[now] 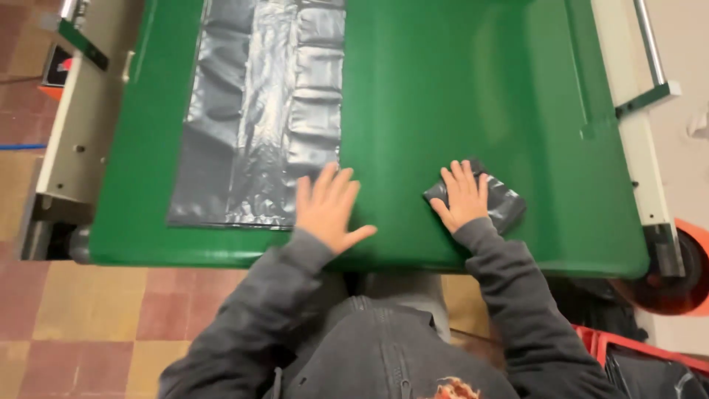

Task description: The person is folding black plastic bags as they come off the conveyor belt and placing them into a red crate.

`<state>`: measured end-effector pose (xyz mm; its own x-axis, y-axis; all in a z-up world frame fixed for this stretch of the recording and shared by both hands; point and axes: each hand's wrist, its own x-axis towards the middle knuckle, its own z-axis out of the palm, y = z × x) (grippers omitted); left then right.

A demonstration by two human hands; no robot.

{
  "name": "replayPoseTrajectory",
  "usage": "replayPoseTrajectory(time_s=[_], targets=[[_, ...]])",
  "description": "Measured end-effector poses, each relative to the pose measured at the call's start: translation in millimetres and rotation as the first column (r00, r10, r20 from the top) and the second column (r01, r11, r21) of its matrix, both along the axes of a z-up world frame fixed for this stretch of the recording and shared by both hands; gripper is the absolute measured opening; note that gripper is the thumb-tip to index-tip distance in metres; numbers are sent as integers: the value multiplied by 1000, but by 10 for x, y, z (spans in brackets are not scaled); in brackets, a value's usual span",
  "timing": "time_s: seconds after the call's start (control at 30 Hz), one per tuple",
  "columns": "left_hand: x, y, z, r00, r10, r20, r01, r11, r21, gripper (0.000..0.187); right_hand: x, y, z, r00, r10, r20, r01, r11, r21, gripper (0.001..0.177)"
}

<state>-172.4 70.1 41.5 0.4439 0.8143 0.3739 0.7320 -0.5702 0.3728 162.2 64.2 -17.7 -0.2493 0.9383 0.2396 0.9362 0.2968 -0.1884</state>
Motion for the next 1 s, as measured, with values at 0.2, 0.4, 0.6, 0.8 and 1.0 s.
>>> replayPoseTrajectory(time_s=[0.2, 0.4, 0.6, 0.8, 1.0], targets=[[-803, -361, -448, 987, 114, -116, -133, 977, -169, 101, -1317, -315, 378, 764, -4, -645, -103, 986, -129, 54], [-777, -398, -445, 987, 159, -22, -161, 979, -127, 93, -1949, -18, 44, -2, -314, -950, -538, 801, -263, 60], [-604, -222, -619, 924, 379, 54, -377, 925, -52, 42, -2077, 97, 259, -141, -288, -947, -587, 795, -154, 58], [-651, -664, -146, 970, 241, 43, -243, 969, 42, 24, -1841, -124, 455, 872, 435, -225, -364, 883, 297, 36], [-1428, -1120, 101, 984, 176, -28, -178, 967, -182, 35, -799, -695, 330, 506, 323, -800, -645, 757, -102, 42]])
